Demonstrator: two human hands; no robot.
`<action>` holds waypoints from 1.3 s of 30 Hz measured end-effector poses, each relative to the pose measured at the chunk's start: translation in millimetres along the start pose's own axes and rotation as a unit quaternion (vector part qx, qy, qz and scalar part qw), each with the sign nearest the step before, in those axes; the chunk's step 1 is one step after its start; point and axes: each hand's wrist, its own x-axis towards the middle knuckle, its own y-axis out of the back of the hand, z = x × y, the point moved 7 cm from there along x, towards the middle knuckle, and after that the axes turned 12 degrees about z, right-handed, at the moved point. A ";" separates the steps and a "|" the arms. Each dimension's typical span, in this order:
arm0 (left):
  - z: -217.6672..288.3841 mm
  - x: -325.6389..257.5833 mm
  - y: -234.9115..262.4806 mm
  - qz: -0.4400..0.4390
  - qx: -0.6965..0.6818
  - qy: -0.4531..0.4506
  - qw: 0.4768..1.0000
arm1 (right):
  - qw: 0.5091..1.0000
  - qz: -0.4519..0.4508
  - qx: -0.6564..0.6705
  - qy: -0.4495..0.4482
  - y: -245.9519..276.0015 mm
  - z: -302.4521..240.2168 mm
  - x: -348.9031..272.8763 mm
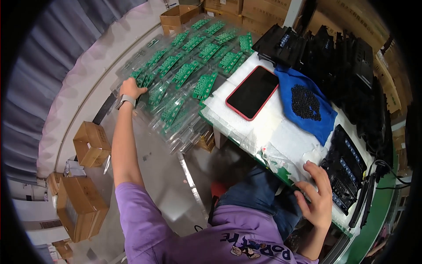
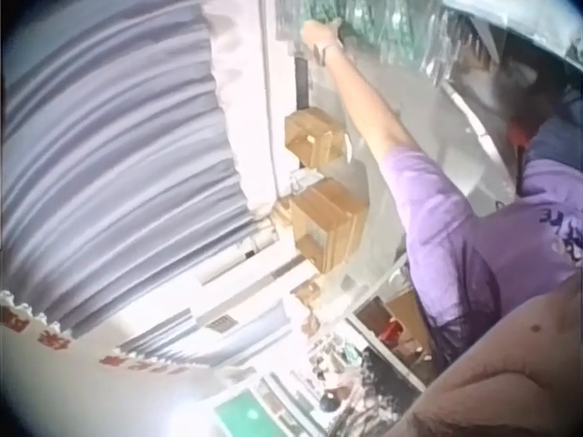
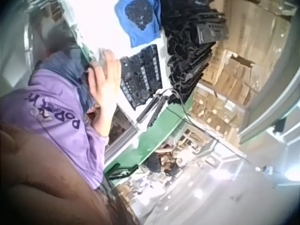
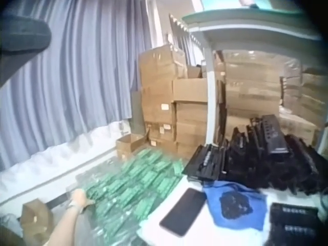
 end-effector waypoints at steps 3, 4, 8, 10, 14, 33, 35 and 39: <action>4.4 1.1 36.8 0.077 -0.025 0.004 0.997 | 0.999 0.028 0.020 0.004 4.5 -3.6 5.7; 8.9 -0.9 52.9 0.122 -0.126 0.013 0.984 | 0.999 0.039 0.029 0.012 7.5 -7.5 9.2; 65.6 -30.3 109.8 0.174 -0.438 0.032 0.881 | 0.993 0.069 0.053 0.075 10.3 -19.8 15.9; 128.5 -59.7 130.5 0.014 -0.604 0.040 0.796 | 0.989 0.086 0.053 0.109 13.6 -23.9 16.8; 222.4 -156.1 180.6 -0.163 -0.807 0.046 0.566 | 0.977 0.126 0.013 0.174 16.1 -39.5 18.7; 527.6 -344.3 233.5 -0.662 -0.593 -0.231 0.396 | 0.877 0.338 -0.303 0.160 127.7 61.7 -96.5; 539.7 -348.0 228.8 -0.687 -0.573 -0.191 0.404 | 0.907 0.289 -0.281 0.121 131.5 77.4 -93.3; 555.9 -347.6 222.8 -0.722 -0.566 -0.141 0.373 | 0.941 0.274 -0.183 0.081 151.0 114.4 -91.2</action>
